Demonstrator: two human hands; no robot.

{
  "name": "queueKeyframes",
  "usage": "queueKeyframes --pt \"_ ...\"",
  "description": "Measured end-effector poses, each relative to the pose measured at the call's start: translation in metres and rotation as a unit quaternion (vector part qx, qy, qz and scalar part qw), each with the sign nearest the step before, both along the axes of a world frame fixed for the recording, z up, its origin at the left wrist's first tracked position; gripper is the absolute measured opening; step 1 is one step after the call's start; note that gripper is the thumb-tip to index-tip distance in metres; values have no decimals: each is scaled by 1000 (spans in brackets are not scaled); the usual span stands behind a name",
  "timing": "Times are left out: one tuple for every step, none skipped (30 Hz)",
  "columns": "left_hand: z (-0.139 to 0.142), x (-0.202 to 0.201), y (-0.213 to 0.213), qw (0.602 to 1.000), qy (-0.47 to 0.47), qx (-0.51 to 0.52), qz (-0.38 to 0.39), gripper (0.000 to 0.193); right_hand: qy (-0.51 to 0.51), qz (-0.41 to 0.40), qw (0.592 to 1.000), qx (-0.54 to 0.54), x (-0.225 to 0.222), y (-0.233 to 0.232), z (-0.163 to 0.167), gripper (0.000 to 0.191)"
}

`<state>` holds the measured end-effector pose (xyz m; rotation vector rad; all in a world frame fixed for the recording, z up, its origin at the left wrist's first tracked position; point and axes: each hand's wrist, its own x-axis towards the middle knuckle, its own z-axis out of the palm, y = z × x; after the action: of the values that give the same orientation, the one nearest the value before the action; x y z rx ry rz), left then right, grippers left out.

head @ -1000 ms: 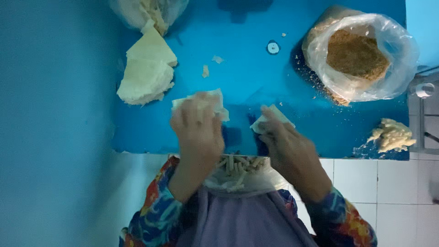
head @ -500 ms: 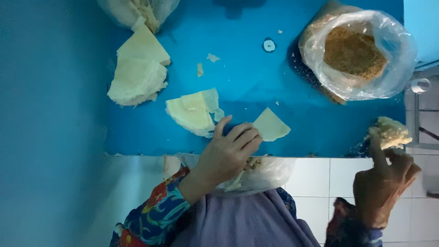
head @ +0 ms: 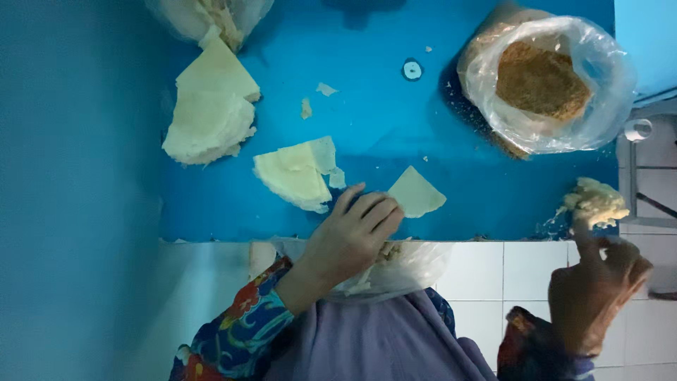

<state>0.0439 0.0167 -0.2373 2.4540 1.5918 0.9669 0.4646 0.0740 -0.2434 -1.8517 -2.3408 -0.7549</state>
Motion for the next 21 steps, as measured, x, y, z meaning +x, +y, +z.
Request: queueKeyframes --pt "0 0 0 1000 -2 3 -1 29 25 15 1000 -7 -8 1 11 51" --pt "1 0 1 1000 -4 6 -1 30 51 29 998 -14 -18 2 23 46" --pt "1 1 2 1000 -6 6 -1 32 79 54 995 -25 -28 4 38 38" --pt "1 1 3 1000 -11 9 -1 34 100 76 992 -33 -46 7 46 35" --pt "1 2 4 1000 -16 12 -1 37 120 97 987 -42 -63 12 55 35" --pt "1 2 4 1000 -19 14 -2 40 151 133 978 -56 -85 17 59 37" --pt "1 2 4 1000 -11 8 -1 39 180 168 967 -72 -107 21 63 40" --pt "1 1 3 1000 -2 3 0 38 224 220 945 -93 -129 30 64 46" --pt "1 0 2 1000 7 -1 2 37 229 226 932 -166 -152 48 63 42" --pt "2 -1 2 1000 4 2 1 37 232 233 913 -240 -171 58 64 37" --pt "3 -1 2 1000 0 4 0 36 197 296 916 -186 -186 59 64 46" --pt "3 -2 2 1000 -5 6 -1 36 160 356 911 -130 -199 60 65 56" --pt "4 -2 2 1000 -5 -1 -5 37 145 370 908 -134 -208 61 66 55" --pt "5 -2 3 1000 -6 -9 -9 37 128 383 904 -139 -216 63 67 56" --pt "5 -2 3 1000 -6 -17 -15 38 113 394 901 -143 -221 63 69 59" --pt "5 -1 4 1000 -14 -16 -18 40 81 392 906 -139 -223 62 71 61" --pt "5 0 5 999 -22 -15 -19 42 50 391 909 -136 -223 62 73 62" --pt "5 0 5 999 -30 -16 -21 44 18 389 911 -135 -223 62 74 64" --pt "5 1 5 1000 -24 -9 -12 41 -5 405 905 -129 -222 63 74 60" --pt "4 1 4 1000 -18 -1 -7 37 -27 418 900 -121 -221 65 74 57" --pt "3 1 3 1000 -10 10 -1 34 -48 432 894 -110 -220 67 74 54"
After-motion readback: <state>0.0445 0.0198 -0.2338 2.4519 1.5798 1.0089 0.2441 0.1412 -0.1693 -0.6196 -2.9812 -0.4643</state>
